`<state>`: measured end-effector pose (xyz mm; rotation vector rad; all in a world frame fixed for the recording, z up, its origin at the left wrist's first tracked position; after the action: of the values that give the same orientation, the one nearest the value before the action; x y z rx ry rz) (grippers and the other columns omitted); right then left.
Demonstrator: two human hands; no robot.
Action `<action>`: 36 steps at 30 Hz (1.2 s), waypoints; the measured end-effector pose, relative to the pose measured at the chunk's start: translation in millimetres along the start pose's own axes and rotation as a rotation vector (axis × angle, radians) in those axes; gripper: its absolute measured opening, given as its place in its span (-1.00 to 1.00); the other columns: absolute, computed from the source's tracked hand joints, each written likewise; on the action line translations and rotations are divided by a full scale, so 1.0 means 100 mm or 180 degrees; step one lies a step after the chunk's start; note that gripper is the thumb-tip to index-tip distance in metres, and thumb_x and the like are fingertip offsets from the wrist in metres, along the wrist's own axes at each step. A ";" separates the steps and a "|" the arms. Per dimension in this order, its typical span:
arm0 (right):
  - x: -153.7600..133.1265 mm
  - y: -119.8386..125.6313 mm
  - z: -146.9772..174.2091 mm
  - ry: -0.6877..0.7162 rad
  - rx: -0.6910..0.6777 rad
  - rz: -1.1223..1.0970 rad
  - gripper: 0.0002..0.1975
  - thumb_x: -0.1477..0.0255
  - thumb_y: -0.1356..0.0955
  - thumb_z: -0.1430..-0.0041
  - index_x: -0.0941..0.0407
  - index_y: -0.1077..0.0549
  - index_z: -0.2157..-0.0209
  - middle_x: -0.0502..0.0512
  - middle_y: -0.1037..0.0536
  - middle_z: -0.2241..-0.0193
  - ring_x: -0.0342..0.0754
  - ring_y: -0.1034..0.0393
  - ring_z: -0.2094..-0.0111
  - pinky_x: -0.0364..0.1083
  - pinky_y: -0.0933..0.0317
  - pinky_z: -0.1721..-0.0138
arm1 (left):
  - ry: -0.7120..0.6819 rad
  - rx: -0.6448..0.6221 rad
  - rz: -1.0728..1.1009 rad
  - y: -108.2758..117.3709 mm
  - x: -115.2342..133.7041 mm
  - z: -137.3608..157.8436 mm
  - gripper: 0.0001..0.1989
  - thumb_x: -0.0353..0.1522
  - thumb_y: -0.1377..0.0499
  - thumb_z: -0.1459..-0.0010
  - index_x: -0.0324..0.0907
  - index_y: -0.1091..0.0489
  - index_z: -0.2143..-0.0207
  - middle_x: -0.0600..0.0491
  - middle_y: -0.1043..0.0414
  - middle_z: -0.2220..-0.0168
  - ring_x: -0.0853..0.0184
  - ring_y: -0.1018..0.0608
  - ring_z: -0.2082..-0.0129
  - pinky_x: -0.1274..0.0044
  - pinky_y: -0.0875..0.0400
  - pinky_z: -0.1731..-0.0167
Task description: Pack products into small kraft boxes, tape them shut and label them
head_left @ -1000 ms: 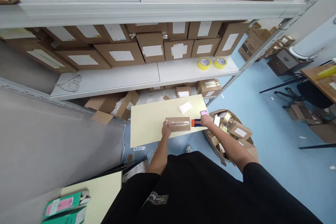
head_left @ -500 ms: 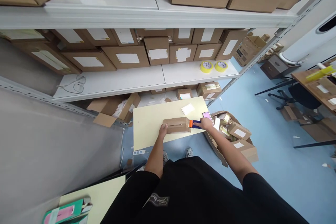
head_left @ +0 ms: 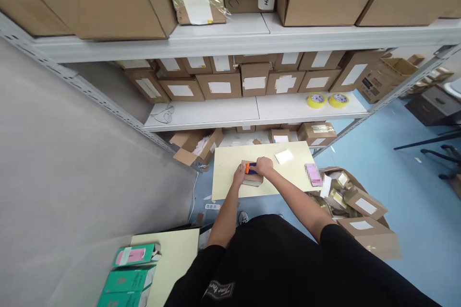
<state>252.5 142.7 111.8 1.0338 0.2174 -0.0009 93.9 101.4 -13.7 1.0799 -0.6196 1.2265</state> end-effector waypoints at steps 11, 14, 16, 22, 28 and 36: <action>0.44 0.08 0.06 -0.0194 -0.0101 -0.0019 -0.27 -0.12 -0.52 -0.03 0.22 -0.62 0.01 0.46 -0.69 0.13 0.26 -0.64 0.06 -0.01 -0.44 0.12 | -0.0162 0.0232 -0.0053 -0.50 0.04 0.10 -0.43 -0.02 0.09 -0.47 -0.13 -0.50 -0.19 -0.10 -0.61 -0.10 0.15 -0.61 -0.09 0.38 -0.45 -0.12; 0.85 0.11 0.24 -0.0283 -0.0060 -0.0014 -0.26 -0.15 -0.50 -0.06 0.23 -0.62 0.02 0.46 -0.69 0.13 0.26 -0.63 0.05 -0.01 -0.43 0.11 | -0.0098 0.0242 -0.0245 -0.82 0.08 0.13 -0.42 -0.02 0.11 -0.48 -0.13 -0.44 -0.25 -0.11 -0.59 -0.12 0.14 -0.61 -0.09 0.39 -0.45 -0.11; 1.22 0.13 0.36 -0.0400 0.0036 0.0028 -0.27 -0.16 -0.48 -0.09 0.23 -0.63 0.04 0.46 -0.68 0.11 0.26 -0.62 0.04 -0.02 -0.42 0.11 | 0.0017 0.0280 -0.0352 -0.94 0.09 0.15 -0.41 -0.05 0.13 -0.49 -0.16 -0.39 -0.30 -0.15 -0.58 -0.13 0.11 -0.61 -0.10 0.37 -0.44 -0.12; 2.50 0.09 0.68 -0.0881 0.0142 0.0142 -0.32 -0.18 -0.44 -0.16 0.22 -0.64 0.17 0.46 -0.67 0.16 0.21 -0.62 0.12 -0.03 -0.38 0.16 | -0.0033 0.0321 -0.0457 -0.94 0.15 0.14 -0.44 -0.05 0.08 -0.47 -0.14 -0.40 -0.27 -0.15 -0.56 -0.15 0.09 -0.57 -0.16 0.38 -0.37 -0.18; 2.68 -0.07 0.56 -0.1110 0.0103 -0.0025 -0.33 -0.19 -0.46 -0.11 0.20 -0.63 0.22 0.38 -0.67 0.26 0.15 -0.62 0.22 -0.07 -0.35 0.21 | -0.0124 0.0215 -0.0493 -0.86 0.14 0.07 -0.46 -0.10 0.14 -0.49 -0.15 -0.43 -0.23 -0.13 -0.56 -0.16 0.11 -0.55 -0.17 0.37 -0.38 -0.18; 1.67 -0.29 0.22 -0.0727 0.0023 -0.0440 -0.25 -0.27 -0.34 -0.18 0.19 -0.64 0.20 0.35 -0.69 0.17 0.12 -0.61 0.11 -0.13 -0.32 0.24 | 0.0198 0.0403 -0.0402 -0.14 -0.17 -0.18 -0.48 -0.11 0.13 -0.51 -0.17 -0.52 -0.08 -0.10 -0.58 -0.14 0.18 -0.57 -0.15 0.43 -0.39 -0.17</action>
<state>416.9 125.6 67.9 1.0151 0.0803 -0.2439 100.1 110.3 -39.9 1.1641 -0.4242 1.1969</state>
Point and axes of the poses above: each hand's wrist, its own z-axis away from the middle knuckle, its own y-axis out of the back of the hand, x = y × z, the point moved 9 cm from there along -z, towards the middle knuckle
